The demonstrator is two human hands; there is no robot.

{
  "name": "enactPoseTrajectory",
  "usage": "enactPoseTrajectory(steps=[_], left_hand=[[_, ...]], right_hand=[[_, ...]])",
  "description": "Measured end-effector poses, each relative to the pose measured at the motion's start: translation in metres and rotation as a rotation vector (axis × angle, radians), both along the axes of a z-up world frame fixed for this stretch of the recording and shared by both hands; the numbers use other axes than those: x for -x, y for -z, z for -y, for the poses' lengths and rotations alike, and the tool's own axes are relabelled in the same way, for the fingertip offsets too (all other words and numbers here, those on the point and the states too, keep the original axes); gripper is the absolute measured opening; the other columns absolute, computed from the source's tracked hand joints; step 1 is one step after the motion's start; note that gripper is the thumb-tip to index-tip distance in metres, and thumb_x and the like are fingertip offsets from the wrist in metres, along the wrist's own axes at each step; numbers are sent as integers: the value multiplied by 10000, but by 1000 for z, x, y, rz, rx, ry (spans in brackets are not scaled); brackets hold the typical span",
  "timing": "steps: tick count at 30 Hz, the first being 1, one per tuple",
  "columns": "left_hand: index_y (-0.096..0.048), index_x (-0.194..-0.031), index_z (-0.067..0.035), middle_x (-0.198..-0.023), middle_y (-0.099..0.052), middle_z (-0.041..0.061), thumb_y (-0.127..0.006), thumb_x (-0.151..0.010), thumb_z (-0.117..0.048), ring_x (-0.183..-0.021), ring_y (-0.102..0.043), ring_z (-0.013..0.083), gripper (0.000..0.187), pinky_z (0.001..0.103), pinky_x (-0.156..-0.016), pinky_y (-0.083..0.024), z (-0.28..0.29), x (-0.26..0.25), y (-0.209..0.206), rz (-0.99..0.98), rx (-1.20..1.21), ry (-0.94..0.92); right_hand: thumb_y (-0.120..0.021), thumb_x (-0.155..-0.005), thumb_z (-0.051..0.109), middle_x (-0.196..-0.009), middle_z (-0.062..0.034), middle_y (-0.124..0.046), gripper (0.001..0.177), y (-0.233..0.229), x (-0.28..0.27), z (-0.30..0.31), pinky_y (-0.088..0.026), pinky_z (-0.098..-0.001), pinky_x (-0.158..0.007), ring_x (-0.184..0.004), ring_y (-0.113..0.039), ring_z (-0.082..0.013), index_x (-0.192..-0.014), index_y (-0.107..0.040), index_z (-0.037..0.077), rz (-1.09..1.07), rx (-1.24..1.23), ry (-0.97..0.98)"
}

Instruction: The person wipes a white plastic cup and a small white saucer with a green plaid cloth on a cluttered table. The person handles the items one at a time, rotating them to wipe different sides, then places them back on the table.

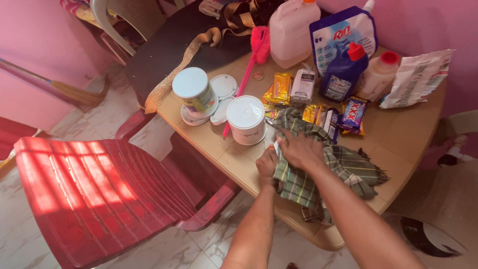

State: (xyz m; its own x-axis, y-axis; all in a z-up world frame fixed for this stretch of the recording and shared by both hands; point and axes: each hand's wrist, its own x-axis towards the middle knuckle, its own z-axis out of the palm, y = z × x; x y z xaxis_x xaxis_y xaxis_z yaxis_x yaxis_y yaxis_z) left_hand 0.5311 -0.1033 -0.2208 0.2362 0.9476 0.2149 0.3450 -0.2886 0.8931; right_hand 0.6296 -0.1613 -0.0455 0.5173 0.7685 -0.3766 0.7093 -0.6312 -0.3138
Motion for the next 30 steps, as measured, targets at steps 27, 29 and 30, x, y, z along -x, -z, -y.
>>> enactPoseTrajectory(steps=[27,29,30], left_hand=[[-750,-880,-52,-706,-678,225,-419,-1061,-435,-683,-671,435,538,524,-651,-510,15,-16,-69,-85,-9,-23],[-730,-870,-37,-690,-663,225,-433,-1066,-416,-664,-663,433,519,510,-636,-508,14,-16,-67,-18,-33,-2],[-718,-851,-31,-681,-655,226,-438,-1069,-410,-658,-656,435,519,505,-633,-504,15,-14,-65,-5,-32,5]], right_hand=[[-522,-956,549,-1275,-335,-575,629,18,10,77,-514,-609,-934,-1266,-523,-514,-1430,-527,134,177,-371,140],[-494,-1014,551,-1231,-320,-636,586,23,-5,72,-506,-603,-988,-1226,-587,-496,-1353,-593,84,85,-280,242],[-483,-1016,551,-1208,-330,-646,588,26,-15,69,-496,-602,-991,-1203,-593,-509,-1331,-616,72,43,-274,277]])
